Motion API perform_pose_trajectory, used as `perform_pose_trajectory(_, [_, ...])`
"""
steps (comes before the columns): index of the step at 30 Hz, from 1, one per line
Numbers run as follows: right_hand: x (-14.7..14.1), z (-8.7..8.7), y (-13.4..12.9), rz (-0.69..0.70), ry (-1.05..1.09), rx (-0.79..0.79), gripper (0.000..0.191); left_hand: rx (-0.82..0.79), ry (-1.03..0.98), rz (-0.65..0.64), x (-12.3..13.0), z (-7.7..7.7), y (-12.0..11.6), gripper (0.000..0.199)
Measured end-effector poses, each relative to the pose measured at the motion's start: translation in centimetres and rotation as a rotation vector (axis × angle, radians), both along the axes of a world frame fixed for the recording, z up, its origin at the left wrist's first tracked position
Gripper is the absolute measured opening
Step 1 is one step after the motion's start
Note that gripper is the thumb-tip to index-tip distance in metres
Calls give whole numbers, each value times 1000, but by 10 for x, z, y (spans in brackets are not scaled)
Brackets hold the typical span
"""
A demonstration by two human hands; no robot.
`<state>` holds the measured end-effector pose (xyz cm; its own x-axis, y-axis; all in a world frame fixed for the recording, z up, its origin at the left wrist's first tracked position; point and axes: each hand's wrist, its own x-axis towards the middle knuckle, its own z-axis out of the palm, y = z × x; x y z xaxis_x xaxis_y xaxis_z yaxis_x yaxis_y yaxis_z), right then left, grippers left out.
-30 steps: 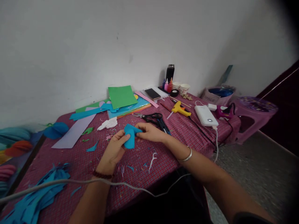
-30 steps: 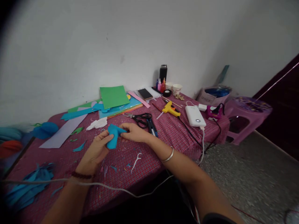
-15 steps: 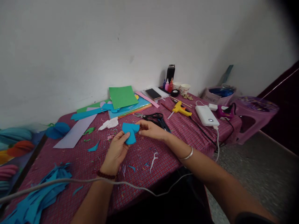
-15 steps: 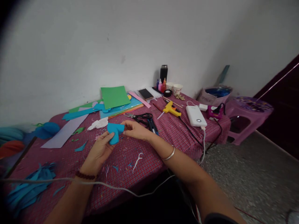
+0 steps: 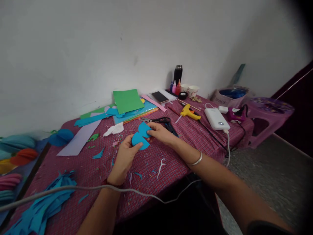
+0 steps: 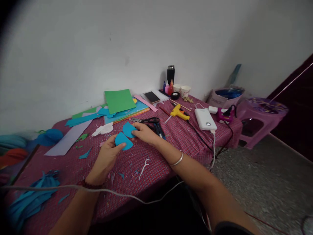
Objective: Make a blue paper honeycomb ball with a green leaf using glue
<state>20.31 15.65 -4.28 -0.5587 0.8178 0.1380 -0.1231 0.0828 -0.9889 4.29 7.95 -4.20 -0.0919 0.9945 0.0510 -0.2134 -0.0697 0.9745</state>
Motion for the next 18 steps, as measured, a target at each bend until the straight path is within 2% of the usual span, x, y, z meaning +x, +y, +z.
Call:
perform_pose_trajectory(5, [0,3,-3,7,-10,-26,9,-34,3,44,-1,3,-2,24])
perform_pose_trajectory(12, [0,3,-3,-2,-9,-47,8,-84,-95,84,-1,6,-4,25])
perform_pose_trajectory(18, [0,2,-3,5,-8,-38,8,-68,-85,74,0,7,-3,27])
